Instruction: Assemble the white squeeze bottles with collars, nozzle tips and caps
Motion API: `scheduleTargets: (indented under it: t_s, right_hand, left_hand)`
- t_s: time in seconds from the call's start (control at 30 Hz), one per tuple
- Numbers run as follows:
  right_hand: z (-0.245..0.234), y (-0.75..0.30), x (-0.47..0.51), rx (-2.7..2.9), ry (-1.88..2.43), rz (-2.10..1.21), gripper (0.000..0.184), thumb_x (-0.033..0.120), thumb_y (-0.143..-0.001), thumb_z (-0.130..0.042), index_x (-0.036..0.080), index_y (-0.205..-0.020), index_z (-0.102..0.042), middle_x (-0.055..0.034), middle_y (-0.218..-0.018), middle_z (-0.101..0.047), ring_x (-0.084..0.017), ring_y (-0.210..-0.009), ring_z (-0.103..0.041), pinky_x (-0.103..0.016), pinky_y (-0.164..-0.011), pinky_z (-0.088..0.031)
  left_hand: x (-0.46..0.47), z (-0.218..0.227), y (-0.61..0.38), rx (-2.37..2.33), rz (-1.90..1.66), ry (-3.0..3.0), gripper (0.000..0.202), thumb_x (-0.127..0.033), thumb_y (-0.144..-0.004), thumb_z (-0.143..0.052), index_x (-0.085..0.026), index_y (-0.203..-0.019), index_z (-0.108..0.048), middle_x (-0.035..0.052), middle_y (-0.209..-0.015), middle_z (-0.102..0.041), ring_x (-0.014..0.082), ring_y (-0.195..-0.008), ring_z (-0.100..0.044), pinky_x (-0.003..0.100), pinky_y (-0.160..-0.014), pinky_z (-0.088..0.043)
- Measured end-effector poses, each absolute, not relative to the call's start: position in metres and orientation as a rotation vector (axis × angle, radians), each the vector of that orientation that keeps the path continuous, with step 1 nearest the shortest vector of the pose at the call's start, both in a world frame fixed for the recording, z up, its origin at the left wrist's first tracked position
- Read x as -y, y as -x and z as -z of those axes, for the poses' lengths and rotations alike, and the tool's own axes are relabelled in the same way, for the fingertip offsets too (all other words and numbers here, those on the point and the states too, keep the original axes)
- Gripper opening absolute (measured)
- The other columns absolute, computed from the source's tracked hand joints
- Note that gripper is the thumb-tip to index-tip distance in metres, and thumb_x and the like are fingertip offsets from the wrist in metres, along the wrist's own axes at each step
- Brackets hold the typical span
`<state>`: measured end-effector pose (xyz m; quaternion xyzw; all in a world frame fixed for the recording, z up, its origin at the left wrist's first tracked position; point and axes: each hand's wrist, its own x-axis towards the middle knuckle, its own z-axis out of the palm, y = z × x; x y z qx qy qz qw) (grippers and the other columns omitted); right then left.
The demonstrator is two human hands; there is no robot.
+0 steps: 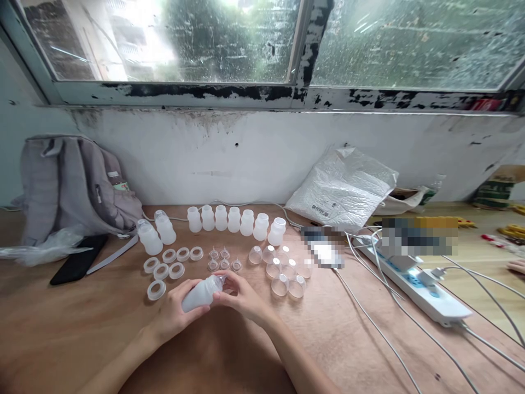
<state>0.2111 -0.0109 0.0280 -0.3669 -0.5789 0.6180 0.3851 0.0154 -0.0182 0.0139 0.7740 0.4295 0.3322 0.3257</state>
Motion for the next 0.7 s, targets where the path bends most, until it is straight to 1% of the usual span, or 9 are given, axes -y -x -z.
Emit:
scheduleTargets:
  t_s: [0.07,0.17,0.23,0.3,0.33,0.43,0.57,0.63,0.7]
  right_hand:
    - [-0.033,-0.210,0.014,1.417,0.823,-1.664,0.042,0.036,-0.067,-0.066,0.022,-0.105,-0.054,-0.0048,-0.100,-0.059,-0.019,-0.091,-0.055,-0.032,-0.076,-0.045]
    - [-0.036,-0.206,0.020,1.326,0.751,-1.740,0.045,0.039,-0.065,-0.067,0.020,-0.104,-0.057,-0.0074,-0.109,-0.057,-0.021,-0.096,-0.053,-0.033,-0.078,-0.042]
    - [-0.034,-0.201,0.024,1.283,0.741,-1.785,0.043,0.041,-0.065,-0.067,0.020,-0.101,-0.058,-0.0083,-0.112,-0.056,-0.022,-0.095,-0.053,-0.033,-0.078,-0.041]
    - [-0.031,-0.196,0.026,1.243,0.771,-1.797,0.036,0.039,-0.067,-0.065,0.019,-0.096,-0.059,-0.0080,-0.111,-0.057,-0.021,-0.096,-0.053,-0.032,-0.079,-0.040]
    - [-0.029,-0.193,0.027,1.220,0.802,-1.784,0.031,0.037,-0.068,-0.065,0.019,-0.092,-0.059,-0.0075,-0.109,-0.059,-0.021,-0.096,-0.053,-0.032,-0.078,-0.040]
    - [-0.026,-0.184,0.030,1.148,0.902,-1.690,0.022,0.035,-0.068,-0.065,0.019,-0.079,-0.057,-0.0066,-0.101,-0.063,-0.022,-0.097,-0.053,-0.033,-0.078,-0.041]
    - [-0.027,-0.177,0.034,1.100,0.942,-1.560,0.024,0.036,-0.064,-0.067,0.019,-0.074,-0.055,-0.0055,-0.090,-0.064,-0.022,-0.090,-0.055,-0.033,-0.077,-0.041]
    - [-0.029,-0.178,0.035,1.103,0.883,-1.590,0.024,0.036,-0.063,-0.068,0.019,-0.074,-0.056,-0.0050,-0.085,-0.065,-0.022,-0.091,-0.055,-0.034,-0.080,-0.040]
    - [-0.032,-0.180,0.036,1.106,0.787,-1.699,0.028,0.039,-0.061,-0.068,0.019,-0.078,-0.057,-0.0056,-0.087,-0.065,-0.022,-0.093,-0.054,-0.034,-0.083,-0.039]
  left_hand:
    - [0.024,-0.019,-0.021,-1.002,-0.772,-1.655,0.039,-0.048,-0.075,-0.052,-0.015,-0.097,-0.053,0.0051,-0.085,-0.060,0.0173,-0.072,-0.058,0.028,-0.063,-0.046]
    - [0.034,-0.019,-0.029,-0.758,-0.558,-1.141,0.048,-0.055,-0.077,-0.043,-0.012,-0.096,-0.048,0.0058,-0.075,-0.059,0.0140,-0.059,-0.056,0.026,-0.052,-0.044]
    - [0.039,-0.015,-0.032,-0.677,-0.459,-0.961,0.048,-0.053,-0.074,-0.049,-0.012,-0.098,-0.046,0.0040,-0.070,-0.058,0.0131,-0.055,-0.055,0.025,-0.050,-0.043]
    - [0.041,-0.012,-0.035,-0.714,-0.439,-0.956,0.043,-0.042,-0.068,-0.061,-0.014,-0.097,-0.046,0.0007,-0.068,-0.056,0.0121,-0.055,-0.054,0.024,-0.050,-0.042]
    - [0.042,-0.010,-0.037,-0.757,-0.445,-0.991,0.040,-0.035,-0.066,-0.064,-0.015,-0.096,-0.047,-0.0005,-0.067,-0.055,0.0116,-0.055,-0.053,0.023,-0.050,-0.042]
    - [0.043,-0.007,-0.042,-0.900,-0.551,-1.205,0.031,-0.023,-0.065,-0.061,-0.015,-0.093,-0.051,-0.0017,-0.068,-0.053,0.0114,-0.057,-0.052,0.022,-0.052,-0.040]
    - [0.046,-0.007,-0.046,-1.033,-0.747,-1.413,0.036,-0.020,-0.060,-0.063,-0.015,-0.095,-0.052,-0.0009,-0.070,-0.055,0.0125,-0.061,-0.050,0.023,-0.053,-0.038]
    - [0.049,-0.010,-0.045,-0.924,-0.645,-1.251,0.039,-0.022,-0.059,-0.063,-0.015,-0.095,-0.050,-0.0014,-0.066,-0.054,0.0124,-0.057,-0.050,0.023,-0.051,-0.038]
    - [0.052,-0.013,-0.043,-0.699,-0.461,-0.934,0.036,-0.028,-0.061,-0.058,-0.015,-0.093,-0.048,-0.0018,-0.062,-0.052,0.0117,-0.052,-0.049,0.023,-0.048,-0.038]
